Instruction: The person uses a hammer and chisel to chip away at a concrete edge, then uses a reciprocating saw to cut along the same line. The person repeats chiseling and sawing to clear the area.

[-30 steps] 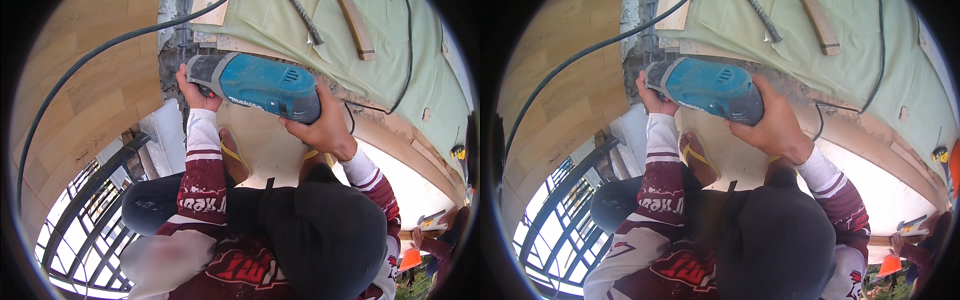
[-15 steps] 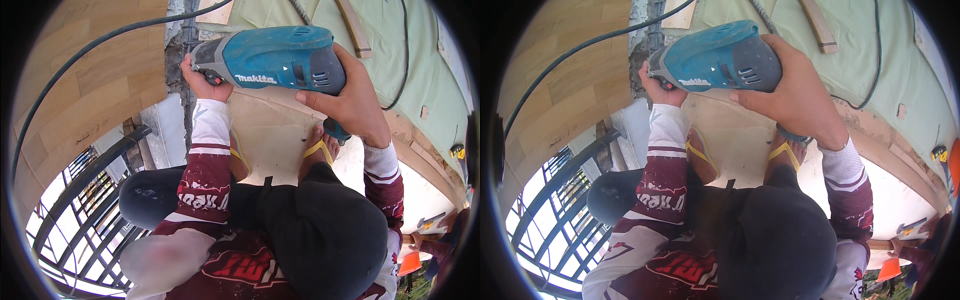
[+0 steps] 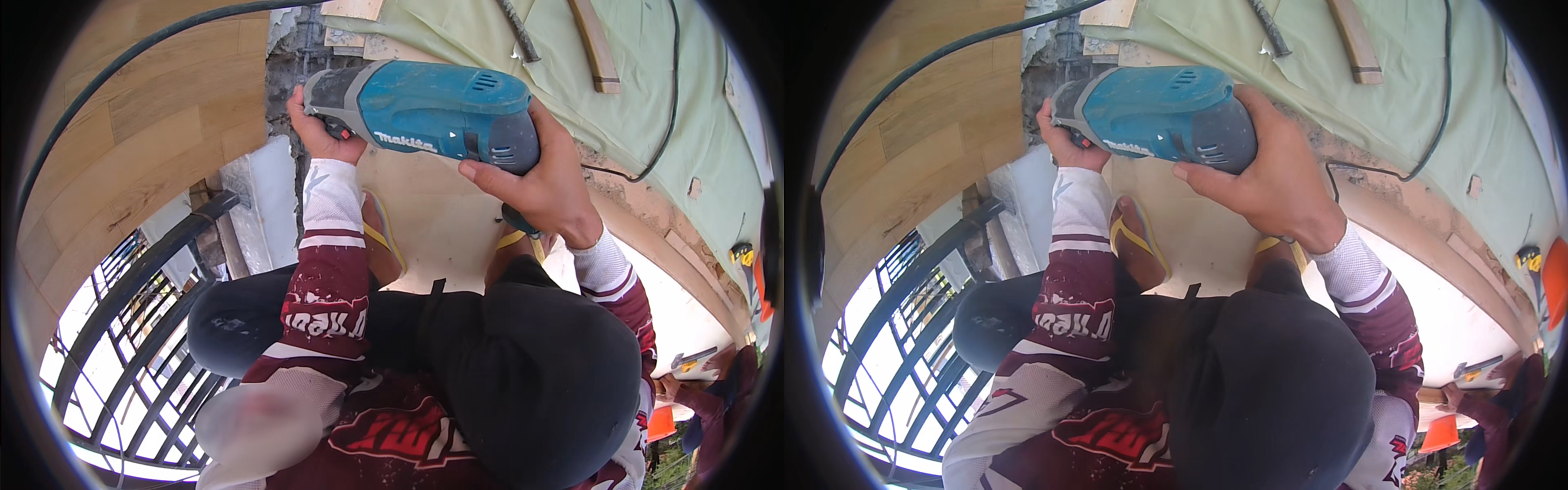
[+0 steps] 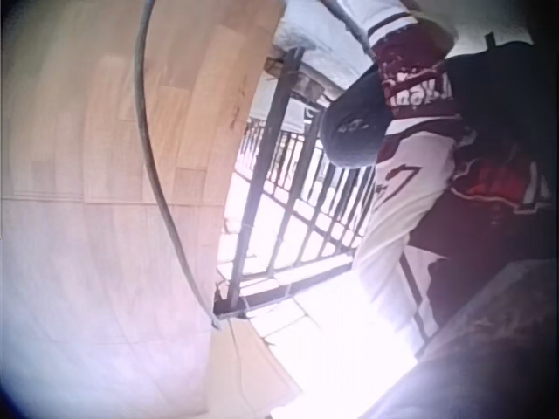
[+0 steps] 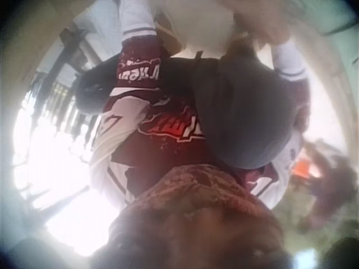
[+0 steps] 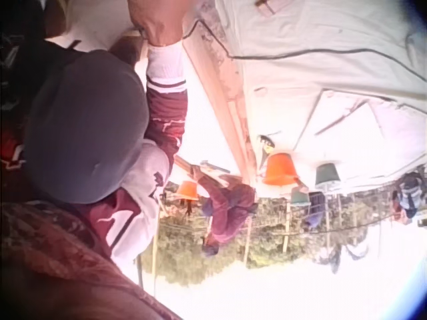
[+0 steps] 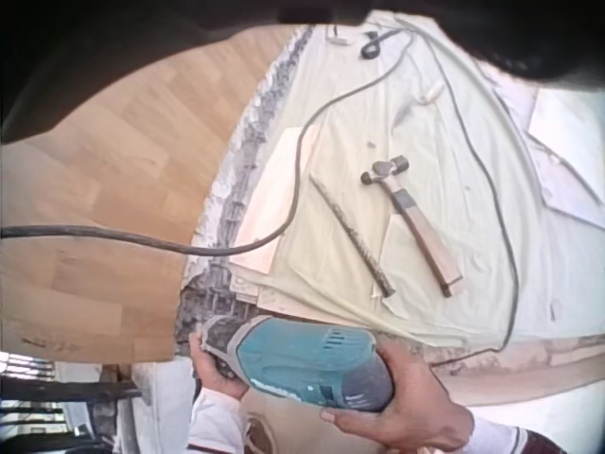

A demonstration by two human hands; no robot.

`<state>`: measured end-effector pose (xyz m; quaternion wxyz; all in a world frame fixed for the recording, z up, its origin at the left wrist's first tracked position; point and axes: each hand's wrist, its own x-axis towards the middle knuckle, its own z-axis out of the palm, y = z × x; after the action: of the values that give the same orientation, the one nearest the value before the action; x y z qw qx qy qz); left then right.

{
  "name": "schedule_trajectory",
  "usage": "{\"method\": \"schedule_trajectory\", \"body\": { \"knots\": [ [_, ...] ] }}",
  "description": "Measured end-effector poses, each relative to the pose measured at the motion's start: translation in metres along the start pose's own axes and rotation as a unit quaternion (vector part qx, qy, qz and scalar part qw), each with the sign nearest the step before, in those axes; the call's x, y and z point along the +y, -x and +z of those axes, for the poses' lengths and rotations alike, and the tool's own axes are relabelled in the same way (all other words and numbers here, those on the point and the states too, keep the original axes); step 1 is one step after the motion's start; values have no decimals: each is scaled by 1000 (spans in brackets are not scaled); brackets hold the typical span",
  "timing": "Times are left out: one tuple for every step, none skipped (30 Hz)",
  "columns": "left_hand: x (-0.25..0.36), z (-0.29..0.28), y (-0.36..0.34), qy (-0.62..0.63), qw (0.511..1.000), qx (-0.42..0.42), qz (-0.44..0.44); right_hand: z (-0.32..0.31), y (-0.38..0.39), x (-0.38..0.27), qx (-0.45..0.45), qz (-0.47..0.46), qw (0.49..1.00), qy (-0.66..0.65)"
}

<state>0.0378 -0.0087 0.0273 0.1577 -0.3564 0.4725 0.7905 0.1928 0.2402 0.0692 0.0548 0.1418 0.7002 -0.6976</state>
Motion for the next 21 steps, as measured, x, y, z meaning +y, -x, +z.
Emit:
{"method": "schedule_trajectory", "body": {
  "knots": [
    [2, -2, -1, 17, 998, -58, 3, 1, -4, -5, 8, -18, 1000, 4],
    [3, -3, -3, 8, 998, -57, 25, 3, -8, -10, 12, -41, 999, 4],
    [3, -6, -1, -6, 998, -51, 40, 6, -6, -17, 15, -39, 999, -3],
    [3, -6, -2, -17, 997, -52, 58, 8, -5, -24, 2, -51, 998, 35],
    [2, -8, -1, -8, 993, -92, 77, 8, -4, -31, -10, -55, 996, 71],
    [3, -8, -1, -10, 993, -82, 85, 8, -3, -38, -22, -33, 994, 97],
    [3, -8, -1, -9, 992, -84, 98, 8, -5, -43, -33, -49, 992, 112],
    [5, -8, 0, 11, 994, -56, 91, 6, -6, -48, -41, -42, 991, 118],
    [5, -6, 0, 37, 994, -63, 85, 2, -6, -52, -55, -55, 990, 121],
    [7, -5, 1, 51, 993, -96, 51, -3, -7, -54, -41, -23, 993, 104],
    [10, -2, 2, 74, 987, -140, -8, -10, -6, -54, -33, -21, 996, 85],
    [9, 0, 3, 71, 985, -157, -33, -17, -4, -52, -24, -49, 996, 66],
    [8, 3, 5, 119, 963, -217, -105, -20, 2, -49, 4, -60, 996, 68],
    [4, 7, 8, 136, 949, -250, -138, -23, 9, -45, 10, -18, 999, 29],
    [-1, 10, 13, 105, 968, -197, -119, -24, 17, -41, 21, -8, 1000, -17],
    [-7, 13, 17, 104, 962, -218, -124, -25, 26, -36, 31, 17, 998, -61],
    [-19, 16, 22, 57, 982, -162, -76, -26, 33, -30, 31, 36, 995, -87],
    [-25, 20, 24, 19, 989, -143, -28, -26, 38, -25, 29, 64, 992, -109],
    [-26, 22, 25, 16, 992, -119, -31, -25, 40, -19, 31, 82, 988, -124],
    [-26, 22, 26, -1, 997, -72, -17, -22, 41, -15, 30, 86, 988, -124],
    [-25, 23, 25, -13, 998, -62, -8, -19, 38, -10, 30, 80, 989, -118]
  ]
}}
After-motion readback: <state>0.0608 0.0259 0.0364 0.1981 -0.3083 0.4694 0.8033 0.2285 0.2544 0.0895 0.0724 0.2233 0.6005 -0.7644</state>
